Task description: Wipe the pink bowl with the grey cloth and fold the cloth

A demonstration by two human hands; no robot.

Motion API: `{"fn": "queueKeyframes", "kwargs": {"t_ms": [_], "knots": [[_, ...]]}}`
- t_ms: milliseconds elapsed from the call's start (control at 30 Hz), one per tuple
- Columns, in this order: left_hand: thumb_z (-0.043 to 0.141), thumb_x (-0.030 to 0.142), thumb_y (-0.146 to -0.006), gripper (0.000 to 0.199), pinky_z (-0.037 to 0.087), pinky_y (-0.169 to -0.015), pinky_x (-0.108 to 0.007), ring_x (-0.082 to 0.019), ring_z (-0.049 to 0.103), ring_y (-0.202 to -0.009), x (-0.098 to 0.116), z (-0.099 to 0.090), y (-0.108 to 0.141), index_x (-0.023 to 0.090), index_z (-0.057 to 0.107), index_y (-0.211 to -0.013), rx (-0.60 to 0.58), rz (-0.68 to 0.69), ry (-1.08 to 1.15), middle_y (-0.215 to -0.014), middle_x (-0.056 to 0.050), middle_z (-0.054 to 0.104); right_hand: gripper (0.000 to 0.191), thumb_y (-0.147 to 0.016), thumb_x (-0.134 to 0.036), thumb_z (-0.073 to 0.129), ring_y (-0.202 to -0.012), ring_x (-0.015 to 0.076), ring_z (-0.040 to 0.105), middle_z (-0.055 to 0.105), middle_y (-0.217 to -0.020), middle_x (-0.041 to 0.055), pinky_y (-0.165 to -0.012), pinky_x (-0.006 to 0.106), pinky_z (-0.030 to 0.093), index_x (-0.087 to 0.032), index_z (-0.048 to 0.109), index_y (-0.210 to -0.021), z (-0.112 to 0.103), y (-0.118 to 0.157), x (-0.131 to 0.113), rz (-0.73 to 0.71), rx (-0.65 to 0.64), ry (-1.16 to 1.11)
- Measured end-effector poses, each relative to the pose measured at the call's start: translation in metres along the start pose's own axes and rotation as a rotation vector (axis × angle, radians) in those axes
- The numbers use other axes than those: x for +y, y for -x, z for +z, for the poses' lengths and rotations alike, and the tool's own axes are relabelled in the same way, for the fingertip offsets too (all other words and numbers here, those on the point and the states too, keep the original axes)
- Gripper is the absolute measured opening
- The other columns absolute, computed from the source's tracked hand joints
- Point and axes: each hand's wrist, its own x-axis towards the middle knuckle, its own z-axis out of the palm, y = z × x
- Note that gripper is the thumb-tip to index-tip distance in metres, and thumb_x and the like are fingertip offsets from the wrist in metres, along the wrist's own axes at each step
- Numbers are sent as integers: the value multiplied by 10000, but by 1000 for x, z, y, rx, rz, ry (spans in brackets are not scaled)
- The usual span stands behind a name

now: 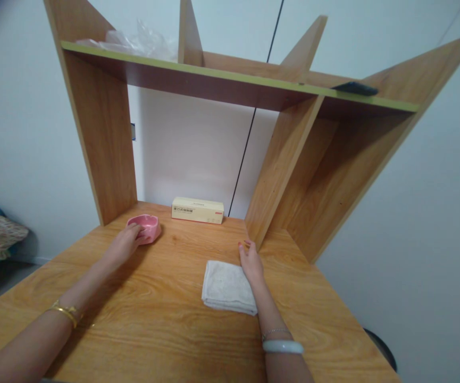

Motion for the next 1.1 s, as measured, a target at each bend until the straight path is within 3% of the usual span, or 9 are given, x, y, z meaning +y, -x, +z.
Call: {"fn": "queueKeyframes", "kwargs": {"t_ms": [133,267,367,467,633,733,800,1000,1100], "knots": [[333,173,-828,225,407,-689,-307,-225,557,-857,20,-13,3,114,546,-873,-117,-62,-185,-1014,-133,537,449,-768,-453,403,-589,204,574,586,-627,31,-581,301,414,-140,512,-1071,1,0,0,-2,4,-5],[315,169,-828,297,400,-774,-356,-266,534,-958,68,-20,10,94,522,-1027,-37,-18,-291,-1174,-189,465,442,-767,-448,409,-599,198,576,600,-642,37,-577,293,414,-144,515,-1069,1,0,0,-3,11,-3],[371,329,-831,336,404,-801,-342,-267,544,-965,113,-4,20,91,522,-1015,-240,96,-59,-1026,-171,574,439,-763,-448,412,-571,188,571,610,-651,41,-557,287,417,-139,516,-1057,1,0,-1,-2,29,-44],[404,442,-797,446,425,-771,-324,-260,566,-937,149,24,27,96,486,-1066,-423,165,224,-1025,-167,596,447,-765,-451,399,-494,183,545,586,-584,23,-507,285,409,-129,512,-1054,-2,1,-2,15,24,-89],[544,195,-666,558,432,-728,-238,-201,579,-917,176,50,23,75,372,-1184,-531,105,450,-1059,-144,593,462,-754,-456,391,-403,169,492,506,-483,-24,-442,274,379,-117,491,-1052,-7,4,-8,42,3,-153],[555,160,-619,561,433,-644,-216,-183,591,-850,165,41,21,99,391,-1152,-554,99,458,-1000,-110,612,470,-748,-466,386,-391,167,481,475,-457,-38,-440,273,372,-111,482,-1041,-10,4,-11,50,-2,-159],[554,177,-610,549,419,-567,-218,-178,595,-763,141,27,22,107,392,-1131,-573,76,430,-912,-84,624,458,-748,-464,386,-382,162,471,457,-442,-48,-436,269,361,-116,481,-1032,-10,4,-12,39,-20,-151],[549,194,-609,384,409,-567,-203,-174,577,-741,31,-28,20,101,445,-967,-482,-110,183,-839,-60,604,455,-757,-450,386,-357,147,446,387,-401,-88,-421,251,332,-125,448,-1069,-2,3,-9,-7,-103,-187],[528,133,-604,374,409,-636,-190,-176,574,-797,-14,-41,14,90,432,-963,-402,-253,89,-872,-56,594,444,-760,-444,385,-357,141,445,381,-400,-91,-430,251,335,-128,449,-1066,0,3,-9,-20,-114,-190]]}}
